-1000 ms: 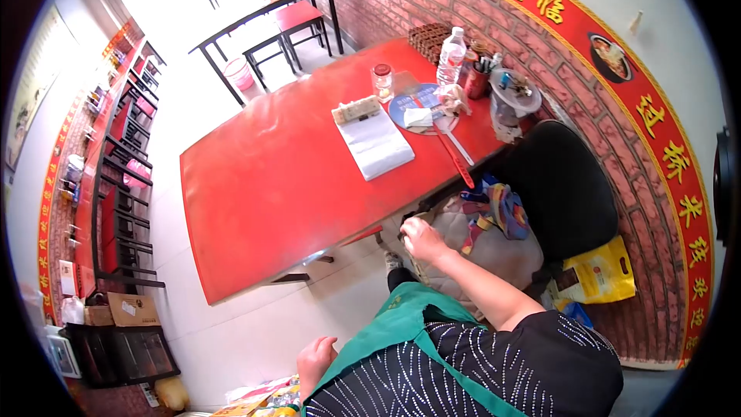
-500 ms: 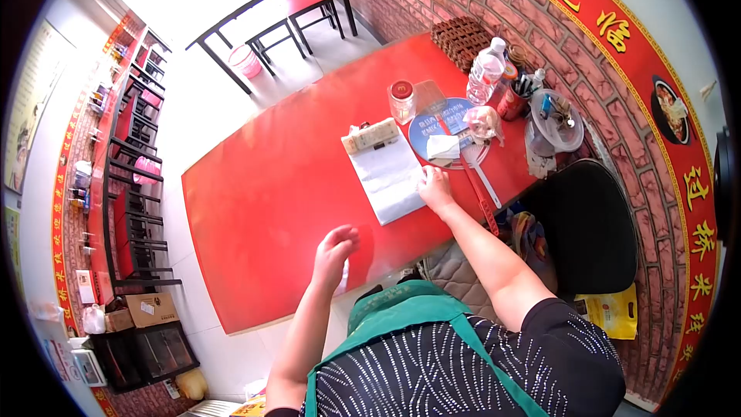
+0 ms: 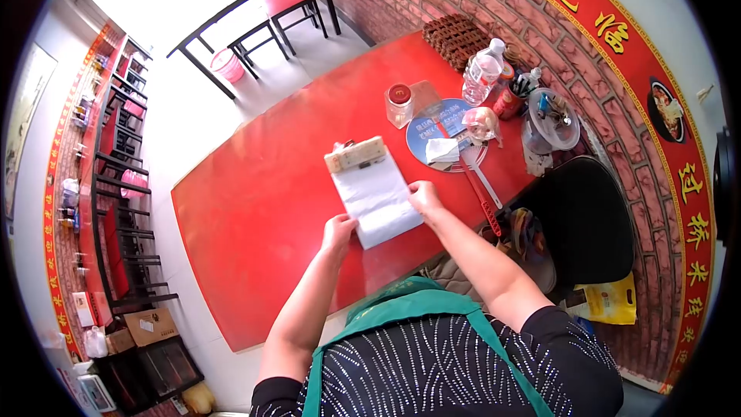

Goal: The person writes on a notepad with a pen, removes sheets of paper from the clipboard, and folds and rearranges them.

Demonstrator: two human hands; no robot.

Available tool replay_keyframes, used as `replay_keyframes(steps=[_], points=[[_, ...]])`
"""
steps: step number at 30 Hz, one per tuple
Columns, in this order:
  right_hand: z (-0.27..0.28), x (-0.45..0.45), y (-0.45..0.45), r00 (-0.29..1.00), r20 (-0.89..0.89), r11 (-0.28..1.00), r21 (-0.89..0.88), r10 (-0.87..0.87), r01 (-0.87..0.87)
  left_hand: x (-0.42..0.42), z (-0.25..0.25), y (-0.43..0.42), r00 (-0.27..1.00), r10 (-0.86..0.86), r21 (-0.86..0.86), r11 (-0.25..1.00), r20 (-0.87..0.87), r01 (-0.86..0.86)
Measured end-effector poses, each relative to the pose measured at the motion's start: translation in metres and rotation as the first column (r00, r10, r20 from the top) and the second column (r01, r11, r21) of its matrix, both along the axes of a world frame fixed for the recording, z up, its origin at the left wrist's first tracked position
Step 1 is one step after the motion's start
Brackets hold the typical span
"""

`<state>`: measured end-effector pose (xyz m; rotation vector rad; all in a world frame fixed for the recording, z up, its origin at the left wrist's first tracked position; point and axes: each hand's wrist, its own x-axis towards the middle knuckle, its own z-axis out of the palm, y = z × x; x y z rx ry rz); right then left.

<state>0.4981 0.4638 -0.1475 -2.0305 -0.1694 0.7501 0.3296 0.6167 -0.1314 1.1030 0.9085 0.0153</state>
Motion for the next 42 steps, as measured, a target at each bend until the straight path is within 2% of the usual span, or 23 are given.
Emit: replay_keyframes(steps=[2, 4, 6, 9, 13, 15, 16, 17, 18, 20, 21, 23, 26, 33, 35, 38, 40, 42], points=[[-0.026, -0.028, 0.010, 0.989, 0.139, 0.997, 0.054, 0.043, -0.051, -0.029, 0.004, 0.010, 0.999, 0.019, 0.061, 0.998, -0.046, -0.016], [-0.031, -0.057, 0.027, 0.970, 0.225, 0.995, 0.007, 0.094, -0.099, -0.061, 0.000, 0.022, 0.997, 0.044, 0.098, 0.994, -0.065, -0.038], [-0.012, -0.083, 0.042, 0.969, 0.211, 0.992, 0.004, 0.126, -0.129, -0.088, 0.006, 0.028, 0.991, 0.084, 0.109, 0.991, -0.101, -0.073], [-0.010, -0.110, 0.060, 0.948, 0.225, 0.974, -0.038, 0.225, -0.222, -0.126, -0.003, 0.036, 0.981, 0.172, 0.153, 0.976, -0.095, -0.156], [-0.002, -0.129, 0.073, 0.903, 0.261, 0.937, -0.173, 0.340, -0.303, -0.157, -0.008, 0.035, 0.969, 0.230, 0.153, 0.965, -0.089, -0.214], [0.004, -0.123, 0.071, 0.869, 0.221, 0.896, -0.119, 0.443, -0.427, -0.161, -0.012, 0.034, 0.967, 0.231, 0.186, 0.960, -0.111, -0.208], [0.009, -0.122, 0.066, 0.872, 0.221, 0.899, -0.121, 0.437, -0.420, -0.162, -0.012, 0.032, 0.963, 0.232, 0.219, 0.955, -0.138, -0.199], [0.015, -0.118, 0.059, 0.890, 0.184, 0.909, -0.054, 0.416, -0.414, -0.159, -0.013, 0.027, 0.940, 0.314, 0.250, 0.928, -0.134, -0.275], [0.017, -0.114, 0.052, 0.905, 0.146, 0.914, 0.012, 0.399, -0.405, -0.155, -0.012, 0.024, 0.943, 0.308, 0.248, 0.930, -0.129, -0.270], [0.013, -0.107, 0.035, 0.894, 0.213, 0.916, -0.016, 0.395, -0.401, -0.150, -0.006, 0.020, 0.924, 0.313, 0.418, 0.886, -0.221, -0.200], [0.012, -0.103, 0.026, 0.895, 0.218, 0.916, 0.015, 0.389, -0.402, -0.149, -0.011, 0.022, 0.926, 0.310, 0.415, 0.888, -0.218, -0.199], [0.011, -0.102, 0.017, 0.902, 0.202, 0.914, 0.062, 0.382, -0.401, -0.148, -0.027, 0.029, 0.880, 0.327, 0.534, 0.839, -0.343, -0.104], [0.015, -0.101, 0.018, 0.873, 0.203, 0.893, -0.010, 0.443, -0.451, -0.146, -0.042, 0.039, 0.877, 0.289, 0.559, 0.828, -0.384, -0.028], [0.016, -0.092, 0.022, 0.872, 0.132, 0.881, -0.031, 0.471, -0.471, -0.133, -0.030, 0.038, 0.885, 0.318, 0.562, 0.823, -0.341, -0.079], [0.015, -0.091, 0.024, 0.867, 0.128, 0.876, -0.026, 0.481, -0.482, -0.133, -0.039, 0.041, 0.876, 0.293, 0.642, 0.766, -0.383, 0.025], [0.013, -0.091, 0.029, 0.836, 0.158, 0.850, -0.070, 0.526, -0.522, -0.133, -0.031, 0.043, 0.871, 0.249, 0.548, 0.836, -0.423, 0.027], [0.014, -0.093, 0.029, 0.781, 0.218, 0.810, -0.119, 0.585, -0.574, -0.130, -0.026, 0.042, 0.878, 0.249, 0.559, 0.828, -0.409, 0.026], [0.011, -0.098, 0.029, 0.770, 0.254, 0.809, -0.136, 0.586, -0.571, -0.130, -0.016, 0.039, 0.920, 0.248, 0.515, 0.855, -0.304, -0.060]])
